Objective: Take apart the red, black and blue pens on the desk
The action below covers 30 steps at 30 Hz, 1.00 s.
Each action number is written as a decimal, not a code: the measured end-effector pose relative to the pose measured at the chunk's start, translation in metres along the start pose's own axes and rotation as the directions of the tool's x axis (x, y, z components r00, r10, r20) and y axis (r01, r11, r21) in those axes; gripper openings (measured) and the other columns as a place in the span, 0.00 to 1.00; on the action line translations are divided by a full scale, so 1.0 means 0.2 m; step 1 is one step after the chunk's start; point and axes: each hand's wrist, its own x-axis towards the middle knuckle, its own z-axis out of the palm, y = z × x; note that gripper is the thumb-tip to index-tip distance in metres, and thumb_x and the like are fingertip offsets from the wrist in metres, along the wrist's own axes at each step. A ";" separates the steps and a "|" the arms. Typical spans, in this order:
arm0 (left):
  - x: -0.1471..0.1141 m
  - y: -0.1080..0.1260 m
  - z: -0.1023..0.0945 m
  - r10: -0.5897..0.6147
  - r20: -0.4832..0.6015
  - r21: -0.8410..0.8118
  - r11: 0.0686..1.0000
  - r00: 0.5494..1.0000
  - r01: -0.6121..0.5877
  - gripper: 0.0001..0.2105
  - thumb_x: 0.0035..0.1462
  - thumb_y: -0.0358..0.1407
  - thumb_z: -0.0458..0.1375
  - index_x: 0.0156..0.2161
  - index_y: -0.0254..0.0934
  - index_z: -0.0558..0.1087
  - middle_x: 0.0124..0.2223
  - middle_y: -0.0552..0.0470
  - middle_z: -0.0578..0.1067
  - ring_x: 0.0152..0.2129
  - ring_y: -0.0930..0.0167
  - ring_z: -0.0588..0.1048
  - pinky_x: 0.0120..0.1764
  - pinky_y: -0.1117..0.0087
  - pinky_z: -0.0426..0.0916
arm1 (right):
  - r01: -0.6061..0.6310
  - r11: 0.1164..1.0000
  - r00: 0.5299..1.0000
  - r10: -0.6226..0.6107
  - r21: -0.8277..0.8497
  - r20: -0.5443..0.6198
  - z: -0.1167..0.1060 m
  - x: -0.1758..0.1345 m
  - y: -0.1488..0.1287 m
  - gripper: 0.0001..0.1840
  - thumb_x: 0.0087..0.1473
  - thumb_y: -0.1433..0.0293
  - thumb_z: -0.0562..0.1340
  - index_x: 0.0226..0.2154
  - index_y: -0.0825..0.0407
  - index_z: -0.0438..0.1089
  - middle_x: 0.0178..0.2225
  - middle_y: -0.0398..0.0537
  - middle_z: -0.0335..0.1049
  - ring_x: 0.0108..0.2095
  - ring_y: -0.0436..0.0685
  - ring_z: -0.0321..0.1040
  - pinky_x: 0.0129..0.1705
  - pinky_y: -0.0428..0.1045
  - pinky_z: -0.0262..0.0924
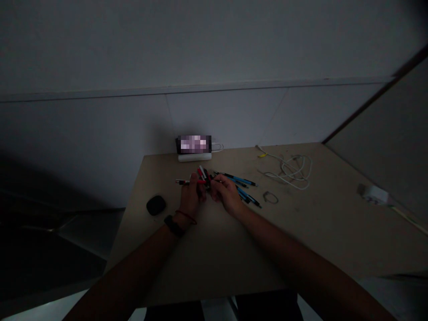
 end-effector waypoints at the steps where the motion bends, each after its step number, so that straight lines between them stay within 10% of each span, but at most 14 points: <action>1: 0.00 0.00 0.00 0.000 0.002 -0.003 1.000 1.000 0.000 0.32 0.57 0.65 0.48 0.18 0.38 0.64 0.13 0.56 0.63 0.11 0.76 0.62 0.17 0.72 0.56 | -0.002 1.000 1.000 0.002 -0.002 -0.005 0.00 0.00 0.00 0.21 0.51 0.51 0.68 0.26 0.49 0.63 0.15 0.35 0.62 0.14 0.48 0.56 0.15 0.44 0.47; 30: 0.01 -0.01 0.00 -0.015 -0.007 -0.019 1.000 1.000 0.015 0.33 0.57 0.65 0.49 0.17 0.38 0.65 0.13 0.55 0.64 0.10 0.76 0.62 0.17 0.72 0.56 | -0.009 0.996 0.997 0.015 -0.087 0.072 -0.02 0.02 0.01 0.30 0.54 0.44 0.62 0.18 0.51 0.65 0.15 0.40 0.62 0.16 0.49 0.59 0.21 0.47 0.52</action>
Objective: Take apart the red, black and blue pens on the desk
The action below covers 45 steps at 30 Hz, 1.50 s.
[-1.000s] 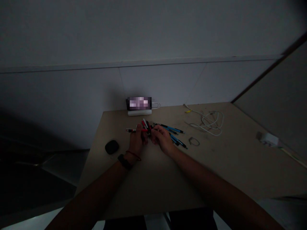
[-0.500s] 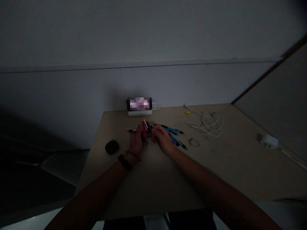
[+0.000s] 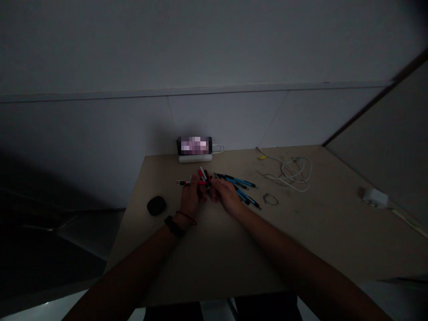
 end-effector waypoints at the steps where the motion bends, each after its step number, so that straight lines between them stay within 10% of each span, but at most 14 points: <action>1: 0.00 0.00 0.00 0.005 -0.002 0.008 1.000 1.000 -0.005 0.33 0.57 0.65 0.48 0.17 0.38 0.65 0.13 0.55 0.64 0.10 0.75 0.62 0.17 0.72 0.56 | 0.003 1.000 1.000 -0.003 -0.002 -0.002 0.00 0.00 0.00 0.31 0.55 0.43 0.61 0.18 0.51 0.65 0.14 0.40 0.62 0.16 0.49 0.59 0.21 0.47 0.52; 45: 0.01 -0.01 0.00 -0.016 0.009 -0.043 0.999 1.000 0.016 0.34 0.56 0.66 0.49 0.17 0.37 0.65 0.13 0.55 0.64 0.10 0.76 0.62 0.17 0.73 0.56 | -0.042 0.999 0.999 0.042 0.027 0.001 0.03 -0.01 -0.05 0.30 0.54 0.44 0.62 0.17 0.49 0.58 0.10 0.35 0.52 0.11 0.46 0.46 0.14 0.46 0.38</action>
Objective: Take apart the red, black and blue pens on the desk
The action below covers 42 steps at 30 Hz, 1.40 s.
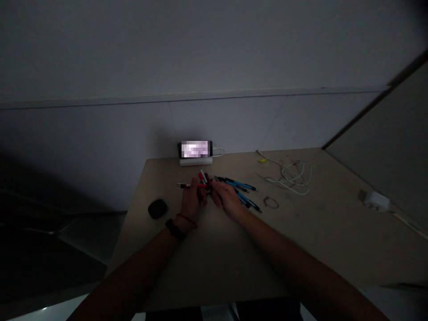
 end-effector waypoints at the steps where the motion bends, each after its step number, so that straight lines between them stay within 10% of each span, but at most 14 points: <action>1: 0.00 0.00 0.00 -0.004 0.004 -0.006 1.000 1.000 0.004 0.34 0.56 0.66 0.49 0.17 0.37 0.65 0.13 0.55 0.64 0.10 0.76 0.61 0.17 0.73 0.56 | 0.003 1.000 1.000 -0.003 -0.006 0.000 0.00 0.00 0.00 0.30 0.54 0.44 0.62 0.17 0.49 0.58 0.10 0.35 0.52 0.11 0.46 0.46 0.14 0.46 0.39; 42: 0.03 0.03 -0.02 -0.104 0.018 -0.393 0.914 0.994 0.103 0.13 0.58 0.46 0.52 0.33 0.37 0.68 0.25 0.55 0.74 0.11 0.76 0.63 0.17 0.72 0.63 | 0.185 0.968 0.911 -0.105 0.169 -0.398 -0.04 0.04 0.00 0.20 0.52 0.53 0.65 0.26 0.47 0.58 0.16 0.33 0.60 0.14 0.47 0.54 0.16 0.45 0.48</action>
